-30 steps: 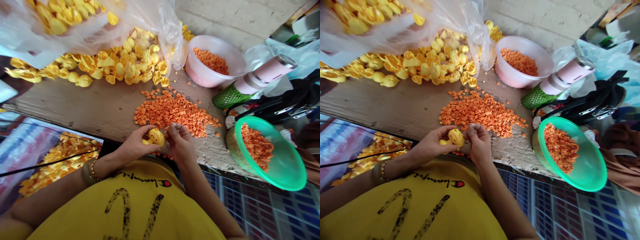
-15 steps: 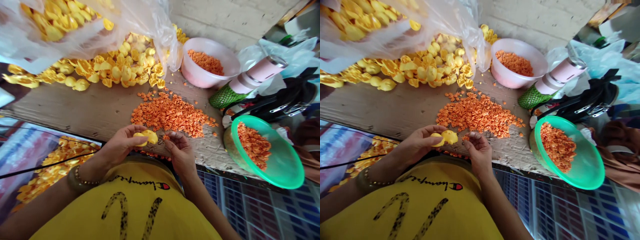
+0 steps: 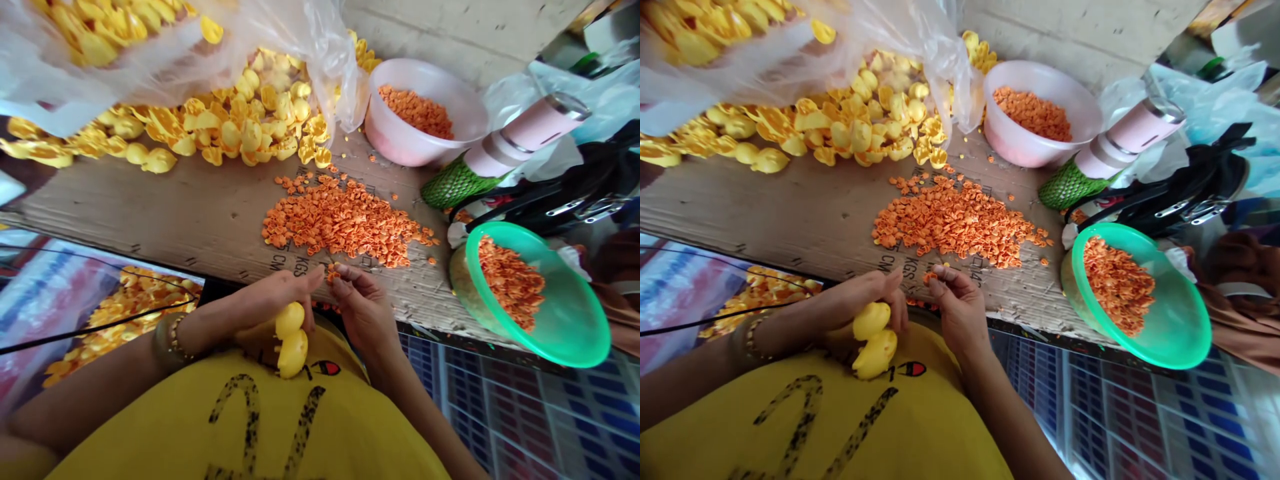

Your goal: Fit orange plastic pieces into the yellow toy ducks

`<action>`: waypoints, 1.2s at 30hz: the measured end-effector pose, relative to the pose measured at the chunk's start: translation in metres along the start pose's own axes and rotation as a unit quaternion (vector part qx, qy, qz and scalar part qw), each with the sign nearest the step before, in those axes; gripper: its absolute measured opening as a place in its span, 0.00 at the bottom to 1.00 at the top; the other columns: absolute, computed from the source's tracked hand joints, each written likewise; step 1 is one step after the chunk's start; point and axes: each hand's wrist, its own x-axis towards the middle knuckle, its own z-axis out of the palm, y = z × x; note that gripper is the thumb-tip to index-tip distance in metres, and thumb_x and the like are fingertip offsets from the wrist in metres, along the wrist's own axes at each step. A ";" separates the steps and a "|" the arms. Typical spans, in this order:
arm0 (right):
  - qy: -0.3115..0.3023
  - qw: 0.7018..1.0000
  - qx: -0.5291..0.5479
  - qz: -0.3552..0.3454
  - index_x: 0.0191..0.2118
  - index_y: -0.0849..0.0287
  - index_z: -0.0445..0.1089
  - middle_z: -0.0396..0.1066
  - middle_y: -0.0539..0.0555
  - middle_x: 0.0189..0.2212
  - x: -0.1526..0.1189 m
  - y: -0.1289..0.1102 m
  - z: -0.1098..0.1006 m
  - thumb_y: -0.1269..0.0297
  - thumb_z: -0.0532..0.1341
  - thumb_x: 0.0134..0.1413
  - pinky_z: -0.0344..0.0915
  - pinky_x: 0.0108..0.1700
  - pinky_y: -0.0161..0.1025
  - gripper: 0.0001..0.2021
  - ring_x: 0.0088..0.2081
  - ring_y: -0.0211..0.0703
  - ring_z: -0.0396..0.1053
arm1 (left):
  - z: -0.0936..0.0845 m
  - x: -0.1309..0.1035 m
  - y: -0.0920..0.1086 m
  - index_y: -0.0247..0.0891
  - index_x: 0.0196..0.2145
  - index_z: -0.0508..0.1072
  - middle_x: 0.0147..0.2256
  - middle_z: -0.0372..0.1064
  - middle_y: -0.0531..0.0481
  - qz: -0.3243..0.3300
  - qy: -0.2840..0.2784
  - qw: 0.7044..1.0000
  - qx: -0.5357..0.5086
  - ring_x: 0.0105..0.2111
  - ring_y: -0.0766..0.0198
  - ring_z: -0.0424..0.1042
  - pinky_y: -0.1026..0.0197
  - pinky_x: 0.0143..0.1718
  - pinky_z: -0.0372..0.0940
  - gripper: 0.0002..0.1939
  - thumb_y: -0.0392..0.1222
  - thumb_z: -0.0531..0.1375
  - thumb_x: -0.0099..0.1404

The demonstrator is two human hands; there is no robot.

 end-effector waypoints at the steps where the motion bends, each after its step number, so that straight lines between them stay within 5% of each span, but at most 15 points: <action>1: 0.002 1.000 0.011 0.005 0.30 0.56 0.75 0.74 0.46 0.30 0.000 0.000 -0.001 0.67 0.74 0.33 0.67 0.37 0.33 0.13 0.31 0.34 0.69 | 0.005 0.000 0.000 0.33 0.16 0.72 0.16 0.66 0.44 -0.001 -0.002 1.000 -0.019 0.16 0.66 0.62 0.65 0.18 0.55 0.34 0.68 0.50 0.59; 4: 0.010 1.000 0.027 0.011 0.31 0.56 0.74 0.72 0.45 0.28 -0.001 0.000 -0.004 0.67 0.73 0.34 0.64 0.30 0.31 0.13 0.27 0.31 0.66 | 0.016 -0.002 -0.002 0.35 0.24 0.70 0.22 0.71 0.42 -0.007 -0.015 0.994 -0.103 0.17 0.65 0.64 0.65 0.18 0.57 0.35 0.72 0.46 0.58; 6: 0.018 1.000 0.013 0.005 0.32 0.56 0.73 0.70 0.44 0.27 -0.002 0.002 -0.008 0.66 0.73 0.36 0.62 0.27 0.31 0.13 0.25 0.31 0.64 | 0.019 -0.005 -0.006 0.36 0.30 0.69 0.27 0.74 0.42 0.010 -0.055 0.985 -0.161 0.22 0.63 0.69 0.65 0.21 0.60 0.30 0.70 0.54 0.55; 9: 0.037 0.999 -0.023 -0.015 0.33 0.56 0.73 0.70 0.45 0.27 -0.001 0.005 -0.013 0.64 0.72 0.38 0.63 0.29 0.31 0.13 0.26 0.32 0.64 | 0.018 -0.007 -0.010 0.37 0.34 0.68 0.33 0.75 0.43 0.017 -0.108 0.977 -0.183 0.31 0.59 0.74 0.63 0.30 0.65 0.23 0.54 0.69 0.47; 12: 0.047 0.998 -0.035 -0.034 0.34 0.55 0.74 0.72 0.46 0.30 0.002 0.006 -0.015 0.64 0.72 0.39 0.65 0.34 0.33 0.13 0.30 0.33 0.66 | 0.012 -0.003 -0.009 0.35 0.31 0.69 0.32 0.73 0.44 -0.029 -0.049 0.968 -0.243 0.31 0.59 0.74 0.62 0.32 0.68 0.15 0.43 0.69 0.49; 15: 0.040 0.998 -0.033 -0.031 0.34 0.55 0.74 0.73 0.47 0.31 0.003 0.003 -0.014 0.64 0.72 0.37 0.66 0.38 0.35 0.13 0.31 0.34 0.68 | 0.005 0.004 -0.005 0.32 0.29 0.70 0.29 0.72 0.43 -0.073 0.034 0.932 -0.353 0.30 0.59 0.74 0.60 0.34 0.70 0.13 0.47 0.61 0.60; 18: 0.021 0.999 -0.037 -0.001 0.33 0.56 0.75 0.73 0.47 0.30 0.003 0.001 -0.012 0.64 0.73 0.35 0.67 0.37 0.37 0.14 0.31 0.36 0.68 | 0.001 0.009 -0.002 0.31 0.31 0.71 0.31 0.72 0.39 -0.065 0.048 0.902 -0.425 0.30 0.56 0.74 0.52 0.38 0.71 0.17 0.50 0.55 0.64; 23: -0.002 0.998 -0.047 0.033 0.35 0.55 0.73 0.73 0.48 0.30 0.001 0.002 -0.012 0.62 0.72 0.37 0.69 0.38 0.41 0.15 0.32 0.40 0.70 | 0.002 0.014 -0.003 0.30 0.32 0.72 0.32 0.73 0.39 -0.050 0.077 0.907 -0.411 0.34 0.55 0.75 0.51 0.42 0.71 0.09 0.39 0.55 0.63; 30: 0.012 0.998 -0.047 0.028 0.32 0.56 0.74 0.73 0.46 0.27 0.002 0.003 -0.013 0.65 0.73 0.33 0.69 0.34 0.36 0.14 0.28 0.36 0.69 | 0.005 0.019 -0.005 0.31 0.31 0.70 0.28 0.72 0.41 -0.072 0.123 0.907 -0.397 0.27 0.57 0.75 0.52 0.35 0.73 0.06 0.38 0.56 0.63; 33: 0.047 0.994 -0.100 -0.018 0.30 0.56 0.75 0.73 0.47 0.26 0.006 -0.001 -0.024 0.64 0.72 0.34 0.67 0.33 0.36 0.12 0.27 0.37 0.68 | 0.004 0.020 -0.005 0.32 0.31 0.68 0.28 0.72 0.40 -0.085 0.142 0.903 -0.397 0.28 0.55 0.75 0.51 0.33 0.73 0.06 0.37 0.56 0.63; 36: 0.115 0.965 -0.207 -0.114 0.31 0.57 0.75 0.75 0.49 0.28 0.015 -0.010 -0.057 0.64 0.70 0.36 0.67 0.37 0.39 0.11 0.31 0.39 0.70 | 0.002 0.020 -0.006 0.32 0.31 0.68 0.28 0.72 0.40 -0.091 0.162 0.901 -0.392 0.29 0.54 0.75 0.51 0.34 0.73 0.06 0.37 0.55 0.63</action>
